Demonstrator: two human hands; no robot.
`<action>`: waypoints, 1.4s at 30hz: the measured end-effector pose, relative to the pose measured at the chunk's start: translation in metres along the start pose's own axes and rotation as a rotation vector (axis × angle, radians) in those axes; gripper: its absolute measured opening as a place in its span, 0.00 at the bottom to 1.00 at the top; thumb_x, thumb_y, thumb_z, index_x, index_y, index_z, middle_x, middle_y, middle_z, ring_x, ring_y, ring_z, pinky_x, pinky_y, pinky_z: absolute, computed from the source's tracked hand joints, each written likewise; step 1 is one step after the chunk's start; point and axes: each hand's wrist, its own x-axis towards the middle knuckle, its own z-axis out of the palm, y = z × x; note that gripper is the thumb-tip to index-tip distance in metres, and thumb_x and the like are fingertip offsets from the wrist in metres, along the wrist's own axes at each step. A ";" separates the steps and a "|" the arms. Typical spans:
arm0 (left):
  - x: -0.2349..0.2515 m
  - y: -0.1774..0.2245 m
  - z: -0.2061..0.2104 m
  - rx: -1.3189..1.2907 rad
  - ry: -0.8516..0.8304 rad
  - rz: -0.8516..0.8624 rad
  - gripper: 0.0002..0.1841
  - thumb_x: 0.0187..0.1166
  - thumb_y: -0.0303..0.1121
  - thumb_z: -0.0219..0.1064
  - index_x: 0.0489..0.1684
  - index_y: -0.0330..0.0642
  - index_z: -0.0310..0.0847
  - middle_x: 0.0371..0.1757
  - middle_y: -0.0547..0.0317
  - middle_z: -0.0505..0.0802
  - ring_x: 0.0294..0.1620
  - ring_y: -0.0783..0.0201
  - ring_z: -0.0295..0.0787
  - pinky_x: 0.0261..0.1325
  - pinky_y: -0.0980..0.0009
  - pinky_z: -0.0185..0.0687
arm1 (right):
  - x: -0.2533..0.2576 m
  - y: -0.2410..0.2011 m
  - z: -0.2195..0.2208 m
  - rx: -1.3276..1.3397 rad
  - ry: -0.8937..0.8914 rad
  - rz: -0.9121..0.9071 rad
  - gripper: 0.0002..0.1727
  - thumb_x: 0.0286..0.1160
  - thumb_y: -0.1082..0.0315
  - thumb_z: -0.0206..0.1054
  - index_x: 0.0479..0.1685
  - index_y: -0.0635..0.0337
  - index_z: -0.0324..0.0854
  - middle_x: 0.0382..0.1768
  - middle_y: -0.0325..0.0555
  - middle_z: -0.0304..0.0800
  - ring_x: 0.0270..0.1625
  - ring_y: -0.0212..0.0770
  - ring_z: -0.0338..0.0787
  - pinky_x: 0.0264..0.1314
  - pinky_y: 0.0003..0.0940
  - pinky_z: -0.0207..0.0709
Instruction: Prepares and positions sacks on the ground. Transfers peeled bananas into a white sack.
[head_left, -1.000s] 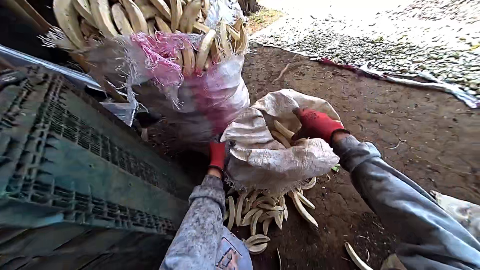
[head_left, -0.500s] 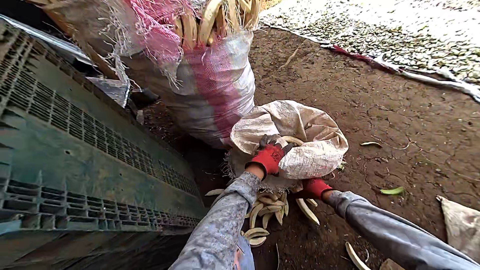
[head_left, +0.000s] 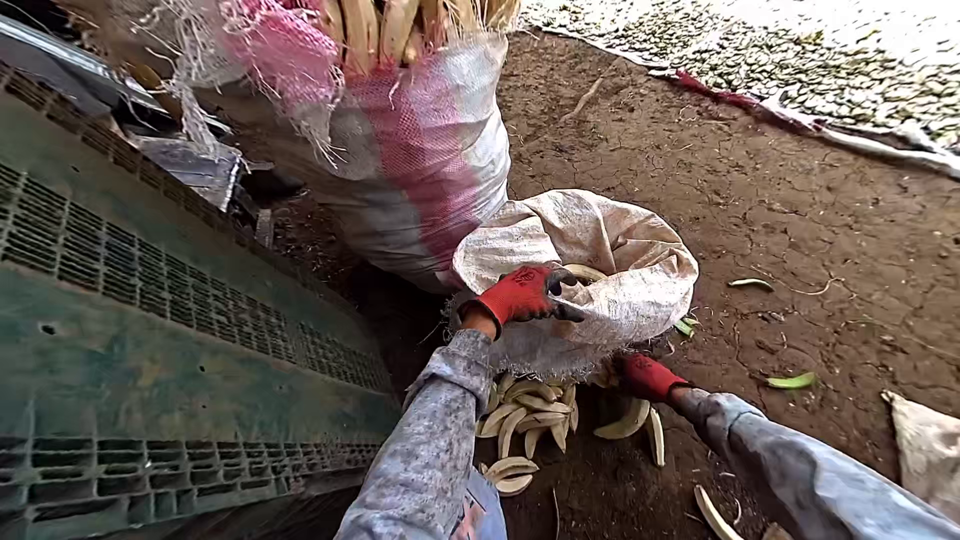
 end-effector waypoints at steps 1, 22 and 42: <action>0.000 0.002 -0.005 -0.089 0.087 0.025 0.34 0.70 0.45 0.80 0.79 0.54 0.76 0.61 0.53 0.91 0.58 0.54 0.88 0.62 0.49 0.83 | -0.007 0.001 -0.013 -0.023 -0.025 -0.017 0.20 0.76 0.60 0.70 0.53 0.71 0.84 0.58 0.71 0.86 0.66 0.70 0.85 0.65 0.73 0.73; -0.015 0.044 0.010 0.361 -0.257 -0.133 0.20 0.84 0.38 0.65 0.69 0.38 0.81 0.69 0.39 0.86 0.75 0.40 0.79 0.75 0.37 0.69 | -0.059 0.066 -0.068 0.131 0.018 0.238 0.28 0.65 0.59 0.82 0.68 0.50 0.84 0.55 0.62 0.89 0.51 0.60 0.90 0.53 0.63 0.80; 0.018 0.011 0.050 0.543 0.189 0.006 0.42 0.77 0.57 0.68 0.93 0.57 0.58 0.93 0.44 0.60 0.95 0.38 0.39 0.90 0.31 0.20 | -0.098 0.060 -0.034 0.380 1.129 0.152 0.19 0.59 0.72 0.78 0.52 0.68 0.87 0.58 0.74 0.83 0.60 0.70 0.86 0.61 0.67 0.77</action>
